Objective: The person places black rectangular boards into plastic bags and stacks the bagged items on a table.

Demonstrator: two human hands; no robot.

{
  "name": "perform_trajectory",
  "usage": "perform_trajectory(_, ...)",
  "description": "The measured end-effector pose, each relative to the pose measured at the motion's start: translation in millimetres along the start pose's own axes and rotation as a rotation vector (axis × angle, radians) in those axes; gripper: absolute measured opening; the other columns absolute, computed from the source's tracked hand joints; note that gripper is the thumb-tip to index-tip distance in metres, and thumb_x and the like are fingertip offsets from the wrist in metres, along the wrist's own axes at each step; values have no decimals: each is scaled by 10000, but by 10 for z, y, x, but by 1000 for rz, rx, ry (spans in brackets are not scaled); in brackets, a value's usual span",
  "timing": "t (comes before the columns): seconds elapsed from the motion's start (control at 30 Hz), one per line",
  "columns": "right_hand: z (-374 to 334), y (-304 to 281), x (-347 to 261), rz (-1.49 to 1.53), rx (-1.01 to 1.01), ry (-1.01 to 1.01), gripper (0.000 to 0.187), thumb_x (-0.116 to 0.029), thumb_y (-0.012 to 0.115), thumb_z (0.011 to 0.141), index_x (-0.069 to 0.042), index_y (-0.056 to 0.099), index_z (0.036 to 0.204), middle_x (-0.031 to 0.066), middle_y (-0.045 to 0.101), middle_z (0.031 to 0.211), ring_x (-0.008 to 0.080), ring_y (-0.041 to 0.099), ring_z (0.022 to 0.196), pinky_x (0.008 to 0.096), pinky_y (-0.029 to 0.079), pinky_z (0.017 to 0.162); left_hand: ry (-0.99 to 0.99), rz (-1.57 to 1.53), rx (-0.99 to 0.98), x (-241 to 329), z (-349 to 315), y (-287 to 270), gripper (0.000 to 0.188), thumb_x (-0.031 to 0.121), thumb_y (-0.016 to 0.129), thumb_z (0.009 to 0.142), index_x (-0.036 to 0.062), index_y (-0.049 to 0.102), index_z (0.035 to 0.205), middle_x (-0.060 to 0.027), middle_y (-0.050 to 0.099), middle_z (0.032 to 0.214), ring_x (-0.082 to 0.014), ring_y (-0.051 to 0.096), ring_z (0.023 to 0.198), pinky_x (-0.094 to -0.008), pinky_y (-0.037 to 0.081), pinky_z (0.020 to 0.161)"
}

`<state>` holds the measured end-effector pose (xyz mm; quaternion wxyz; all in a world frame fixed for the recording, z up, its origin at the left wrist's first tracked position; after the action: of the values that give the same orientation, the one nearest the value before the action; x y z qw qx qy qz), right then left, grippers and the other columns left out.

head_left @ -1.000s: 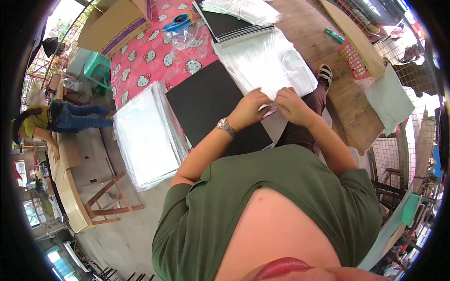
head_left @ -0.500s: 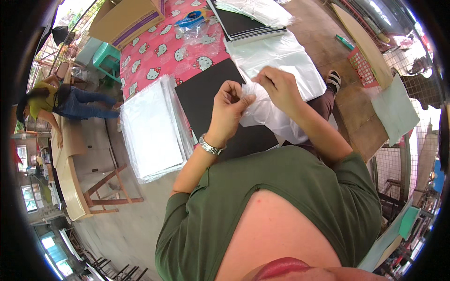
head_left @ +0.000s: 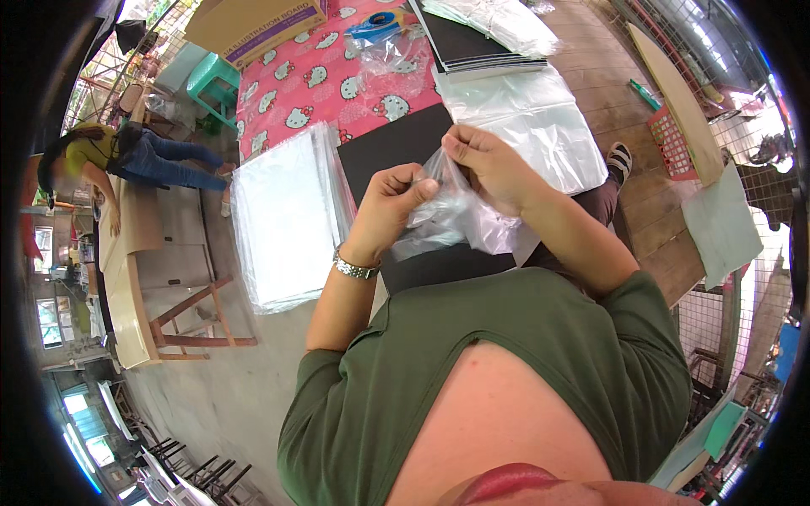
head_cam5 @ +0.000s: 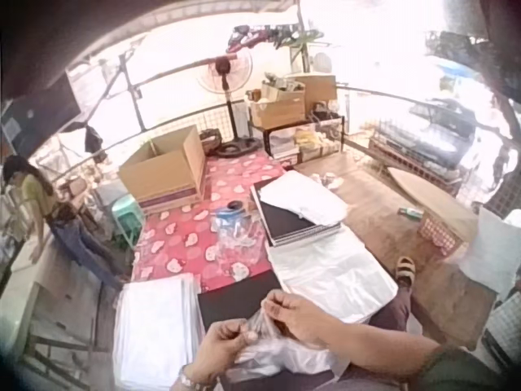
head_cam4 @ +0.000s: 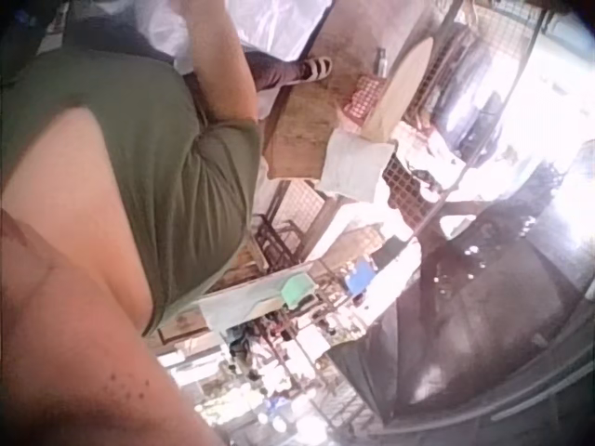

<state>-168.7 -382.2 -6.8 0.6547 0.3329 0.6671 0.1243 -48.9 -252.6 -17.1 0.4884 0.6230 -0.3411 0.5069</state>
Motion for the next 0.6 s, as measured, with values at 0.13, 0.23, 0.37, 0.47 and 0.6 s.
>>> perform_trajectory(0.13,-130,217,5,-231,-350,199,203,-246,610,854,-62,554,917,-28,544,759,29,484,696,207,414,613,44,-430,258,359,-37,-2,249,310,519,893,64,560,901,-12,585,714,-137,589,661,-251,487,615)
perform_trajectory(0.23,-289,165,-140,-344,-809,316,423,-308,699,765,1,581,1029,-2,571,768,60,503,700,214,414,623,33,-684,200,490,-170,-206,259,338,511,896,87,546,843,-20,594,706,-126,574,577,-264,481,513)
perform_trajectory(0.37,-161,187,-162,-385,-777,230,469,-329,709,747,28,609,1036,41,571,727,110,528,730,252,417,665,51,-372,363,561,-151,-184,190,285,531,896,102,560,855,-2,592,695,-88,555,572,-225,456,504)
perform_trajectory(0.47,-127,218,-176,-444,-771,39,346,-284,678,774,2,634,963,63,570,787,166,548,798,317,408,780,49,-296,466,578,-179,-333,209,314,543,886,107,563,866,1,593,713,-89,551,579,-227,451,508)
perform_trajectory(0.6,-129,86,-209,193,-467,-154,160,-208,552,867,-57,560,918,67,554,831,179,563,818,443,436,844,-25,-615,537,721,-220,-333,285,389,543,870,105,559,889,-25,592,764,-126,564,623,-262,461,541)
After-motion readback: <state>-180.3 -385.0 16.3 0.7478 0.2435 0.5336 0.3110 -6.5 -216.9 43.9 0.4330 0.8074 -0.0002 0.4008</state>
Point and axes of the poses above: each hand's wrist, its own z-axis towards the middle knuckle, its own y-axis out of the palm, x = y × z, the point moved 2 cm from there along z, towards the middle knuckle
